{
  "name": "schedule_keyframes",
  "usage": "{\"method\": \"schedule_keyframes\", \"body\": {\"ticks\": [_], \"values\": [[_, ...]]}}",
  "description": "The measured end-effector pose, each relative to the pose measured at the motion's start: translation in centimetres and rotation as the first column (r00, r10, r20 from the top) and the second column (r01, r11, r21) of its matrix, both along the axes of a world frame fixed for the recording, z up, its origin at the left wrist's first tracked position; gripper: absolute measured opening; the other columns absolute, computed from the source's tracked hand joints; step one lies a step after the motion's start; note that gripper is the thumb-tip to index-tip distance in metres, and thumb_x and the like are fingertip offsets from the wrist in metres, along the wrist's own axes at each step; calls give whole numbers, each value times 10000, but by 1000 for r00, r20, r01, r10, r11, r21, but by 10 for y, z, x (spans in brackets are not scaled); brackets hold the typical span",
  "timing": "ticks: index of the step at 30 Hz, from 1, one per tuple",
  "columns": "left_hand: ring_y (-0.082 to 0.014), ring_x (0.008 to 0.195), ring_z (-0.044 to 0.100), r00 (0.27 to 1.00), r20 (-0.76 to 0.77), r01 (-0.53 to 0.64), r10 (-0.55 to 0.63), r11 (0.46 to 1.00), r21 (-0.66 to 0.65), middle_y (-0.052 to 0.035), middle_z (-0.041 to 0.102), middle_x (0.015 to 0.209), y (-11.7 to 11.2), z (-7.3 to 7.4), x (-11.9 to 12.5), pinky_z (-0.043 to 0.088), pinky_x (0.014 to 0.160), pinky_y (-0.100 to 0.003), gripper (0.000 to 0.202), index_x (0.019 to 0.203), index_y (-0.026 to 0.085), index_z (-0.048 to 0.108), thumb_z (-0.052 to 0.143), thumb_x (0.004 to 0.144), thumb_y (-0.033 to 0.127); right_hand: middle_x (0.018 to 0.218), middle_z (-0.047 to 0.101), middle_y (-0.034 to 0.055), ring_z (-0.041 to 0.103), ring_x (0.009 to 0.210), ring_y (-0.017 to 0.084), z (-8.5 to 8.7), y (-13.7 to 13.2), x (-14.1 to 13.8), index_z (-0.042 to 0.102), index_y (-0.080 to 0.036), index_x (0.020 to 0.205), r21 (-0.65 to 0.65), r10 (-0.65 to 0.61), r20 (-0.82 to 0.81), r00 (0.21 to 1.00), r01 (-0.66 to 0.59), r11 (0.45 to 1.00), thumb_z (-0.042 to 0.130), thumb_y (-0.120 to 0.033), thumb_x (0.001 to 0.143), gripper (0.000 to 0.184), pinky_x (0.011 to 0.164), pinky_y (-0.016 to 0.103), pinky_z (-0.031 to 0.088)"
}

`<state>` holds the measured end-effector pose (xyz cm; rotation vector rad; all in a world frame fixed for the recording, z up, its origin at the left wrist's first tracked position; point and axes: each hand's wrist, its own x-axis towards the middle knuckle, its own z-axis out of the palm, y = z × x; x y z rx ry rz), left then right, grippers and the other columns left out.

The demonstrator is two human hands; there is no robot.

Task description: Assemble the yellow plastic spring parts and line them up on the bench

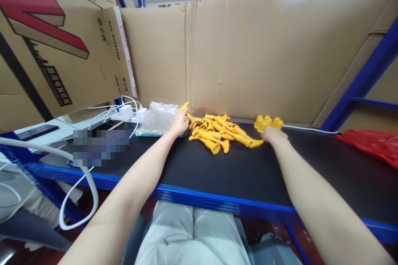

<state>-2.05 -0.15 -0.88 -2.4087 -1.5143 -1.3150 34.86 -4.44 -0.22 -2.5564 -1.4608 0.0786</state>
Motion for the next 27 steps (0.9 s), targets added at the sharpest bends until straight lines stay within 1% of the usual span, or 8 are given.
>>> {"method": "schedule_keyframes", "body": {"ticks": [3,7,9,13,17,20,25,27], "values": [[-227,1233,441,997,-53,46,-50,996,-75,-138,498,1319,7,-5,2,323,1067,-411,516,1318,125,436,384,805,144,1274,498,238,469,1176,376,0,-1,0,521,-115,1268,-8,20,6,1000,-20,1000,526,-163,752,519,895,564,383],[-260,1229,426,989,-143,-2,-28,979,-203,-134,502,1294,10,-13,7,333,1035,-461,446,1278,158,471,331,869,265,1306,468,239,461,1188,375,1,-4,-1,444,-129,1339,-6,36,21,999,-35,999,508,-180,774,571,899,562,389],[-262,1180,457,980,-197,-5,-35,980,-200,-138,518,1244,9,-16,8,364,1005,-445,420,1234,158,497,391,857,311,1314,463,233,460,1191,369,2,-6,-3,436,-136,1346,-10,33,23,999,-33,999,501,-181,783,568,903,553,391],[-228,1130,479,960,-275,19,-55,991,-134,-141,512,1194,7,-21,9,386,984,-375,381,1203,141,502,430,835,213,1318,466,218,455,1200,358,5,-9,-6,458,-138,1329,-19,23,20,1000,-23,1000,475,-184,800,531,912,547,386],[-242,1150,457,961,-278,-31,7,996,-81,-139,470,1195,6,-22,10,386,977,-394,356,1196,168,517,412,864,243,1310,469,222,457,1192,363,4,-8,-6,449,-138,1339,-23,19,38,999,-18,1000,483,-202,803,541,898,558,387],[-252,1195,423,967,-250,-72,56,996,-55,-139,397,1260,3,-22,10,362,1000,-404,382,1234,194,501,422,866,262,1276,485,237,478,1155,382,2,-6,-3,478,-166,1317,31,56,88,995,-58,998,523,-302,803,534,864,570,393],[-276,1214,406,940,-335,-102,58,988,-114,-149,418,1260,-4,-18,11,334,1017,-408,383,1205,161,519,401,879,323,1309,460,226,436,1197,370,9,-5,-8,471,-187,1317,130,49,163,985,-70,989,502,-362,816,532,875,544,386],[-281,1214,409,930,-361,-124,65,982,-142,-150,427,1277,-7,-16,12,333,1014,-412,390,1206,158,514,377,888,338,1249,513,233,490,1143,355,16,-4,-16,529,-153,1254,119,90,146,985,-108,987,477,-376,833,479,863,505,403]]}}
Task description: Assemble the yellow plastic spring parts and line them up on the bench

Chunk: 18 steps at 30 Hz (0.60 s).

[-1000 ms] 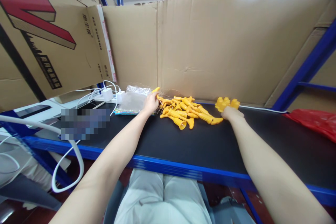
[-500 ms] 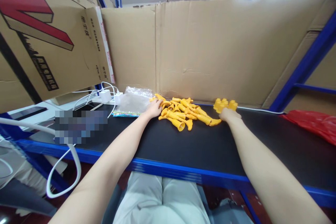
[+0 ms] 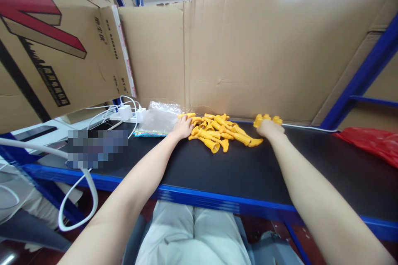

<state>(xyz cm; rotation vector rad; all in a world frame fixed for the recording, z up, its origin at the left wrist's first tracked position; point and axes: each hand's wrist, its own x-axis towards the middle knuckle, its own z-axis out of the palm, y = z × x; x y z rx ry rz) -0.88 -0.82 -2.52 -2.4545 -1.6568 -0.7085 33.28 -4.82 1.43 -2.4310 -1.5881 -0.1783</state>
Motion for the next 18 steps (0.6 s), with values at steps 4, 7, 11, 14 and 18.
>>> {"method": "schedule_keyframes", "body": {"ticks": [4,7,11,14,18], "values": [[-271,1229,404,1000,8,-28,28,999,-23,-135,439,1298,-2,1,1,323,1018,-413,375,1197,180,512,362,896,348,880,669,192,636,787,280,9,3,-19,678,-128,874,-193,229,-267,936,-285,939,470,-505,828,433,707,385,465],[-250,1250,385,998,60,-22,21,1000,11,-125,441,1304,-1,1,1,321,1023,-398,369,1204,188,503,355,903,340,831,687,124,634,777,252,6,6,-29,673,-154,779,-179,372,-290,882,-432,884,583,-450,764,310,685,327,458],[-242,1203,423,995,97,12,-21,996,85,-135,494,1242,3,5,3,342,1010,-398,339,1134,148,550,369,894,303,861,697,66,629,795,207,1,6,-33,675,-162,830,-166,429,-252,867,-475,864,620,-242,681,178,654,260,445],[-229,1087,496,995,87,37,-47,993,113,-122,562,1091,5,7,3,386,971,-392,256,995,141,606,412,853,230,827,694,78,627,739,206,7,0,-35,663,-161,798,-203,398,-186,899,-431,879,606,-219,641,176,603,259,431],[-232,1150,456,996,49,67,-73,992,107,-108,522,1188,2,7,4,387,982,-391,308,1047,171,594,459,773,133,873,686,88,625,771,237,27,-13,-42,648,-185,855,-161,362,14,932,-356,921,585,-260,635,241,619,293,425]]}}
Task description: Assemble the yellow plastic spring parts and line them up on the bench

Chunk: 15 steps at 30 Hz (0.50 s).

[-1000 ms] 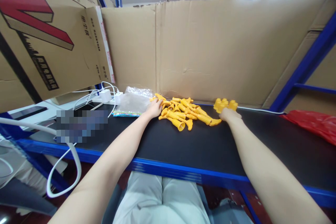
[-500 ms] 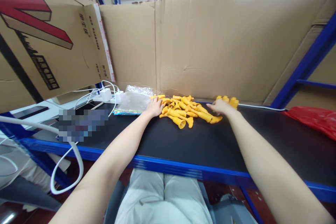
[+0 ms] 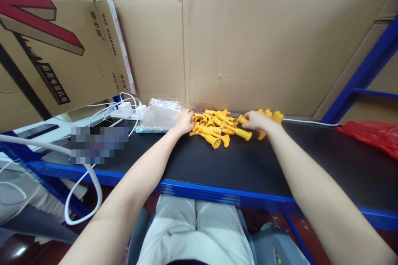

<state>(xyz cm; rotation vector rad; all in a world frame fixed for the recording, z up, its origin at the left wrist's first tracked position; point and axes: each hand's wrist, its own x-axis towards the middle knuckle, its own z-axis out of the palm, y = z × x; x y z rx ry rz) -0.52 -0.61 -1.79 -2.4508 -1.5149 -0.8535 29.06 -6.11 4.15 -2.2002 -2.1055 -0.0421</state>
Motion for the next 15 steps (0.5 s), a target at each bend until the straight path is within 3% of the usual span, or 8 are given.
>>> {"method": "schedule_keyframes", "body": {"ticks": [6,11,15], "values": [[-276,1285,328,998,-58,3,-7,997,-71,-108,395,1371,-13,3,6,326,1040,-463,468,1188,192,520,448,734,105,920,659,102,618,833,259,24,-19,-19,620,-184,930,292,-42,23,999,34,956,523,-322,704,282,673,317,428],[-295,1290,326,997,-72,6,-12,996,-87,-98,388,1391,-22,8,13,338,1015,-495,505,1199,218,506,446,715,89,1005,615,170,581,919,308,31,-28,-36,531,-124,1094,570,23,-112,993,45,820,491,-292,763,374,740,373,423],[-266,1256,371,998,-29,63,-63,998,-4,-90,438,1355,-30,16,17,311,1036,-464,492,1197,207,510,431,729,76,1032,595,166,556,956,295,30,-29,-44,427,-117,1208,659,137,-179,974,15,752,470,-281,803,439,764,375,418]]}}
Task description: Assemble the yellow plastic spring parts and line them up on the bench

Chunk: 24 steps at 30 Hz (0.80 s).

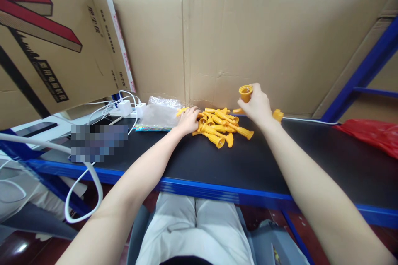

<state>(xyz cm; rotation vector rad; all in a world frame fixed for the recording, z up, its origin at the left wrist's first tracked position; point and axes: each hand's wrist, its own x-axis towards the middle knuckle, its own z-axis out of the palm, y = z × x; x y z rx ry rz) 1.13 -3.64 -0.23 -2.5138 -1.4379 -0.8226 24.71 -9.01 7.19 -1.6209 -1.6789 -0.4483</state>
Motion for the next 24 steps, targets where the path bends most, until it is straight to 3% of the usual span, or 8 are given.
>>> {"method": "schedule_keyframes", "body": {"ticks": [4,7,10,12,14,17,20,24], "values": [[-217,1209,416,982,64,168,-177,977,128,-72,483,1307,-16,13,5,335,1023,-385,485,1319,222,402,402,836,182,1033,580,135,539,972,258,-6,2,-10,499,-162,1077,62,251,79,965,-256,965,450,-266,820,282,805,369,416],[-200,1155,472,952,59,288,-299,945,153,-69,487,1290,-28,20,9,378,977,-343,524,1394,259,288,403,886,319,1005,585,107,543,957,228,-11,-1,-22,528,-186,985,65,500,132,856,-511,857,457,-267,825,193,831,365,420],[-181,976,569,960,94,250,-264,959,136,-67,562,1154,-30,20,11,448,846,-315,506,1391,271,291,379,907,385,1018,590,100,544,958,215,-14,-7,-33,539,-190,978,39,666,159,729,-679,733,463,-274,835,182,835,364,426],[-170,885,590,973,120,178,-195,974,138,-61,592,1067,-26,19,10,458,797,-304,440,1341,256,374,366,916,369,1024,595,99,545,955,214,-14,-11,-37,547,-192,995,22,704,171,690,-717,697,465,-283,844,194,830,364,426],[-166,857,594,983,127,113,-133,982,149,-61,599,1029,-21,19,8,458,776,-291,362,1241,237,484,386,909,340,1014,605,98,552,931,211,-15,-12,-38,559,-191,1004,-10,700,194,687,-712,702,466,-286,850,204,816,357,423],[-177,875,595,990,128,40,-64,982,184,-59,598,999,-20,21,6,457,754,-276,288,1116,225,573,443,876,317,991,628,100,572,891,217,-17,-8,-34,590,-173,997,-87,615,279,737,-619,781,484,-277,844,214,808,357,404],[-183,874,598,993,110,20,-42,981,194,-49,607,973,-23,23,7,455,732,-272,274,1080,241,597,487,836,296,1006,647,110,584,906,235,-22,-1,-29,601,-159,1041,-149,491,361,793,-470,870,476,-280,855,254,827,377,367],[-186,857,602,997,72,23,-35,988,155,-45,632,938,-27,24,10,452,749,-286,283,1046,239,622,525,781,268,975,656,117,582,894,236,-28,2,-28,591,-158,1028,-243,398,426,813,-321,915,446,-265,870,239,816,373,334]]}}
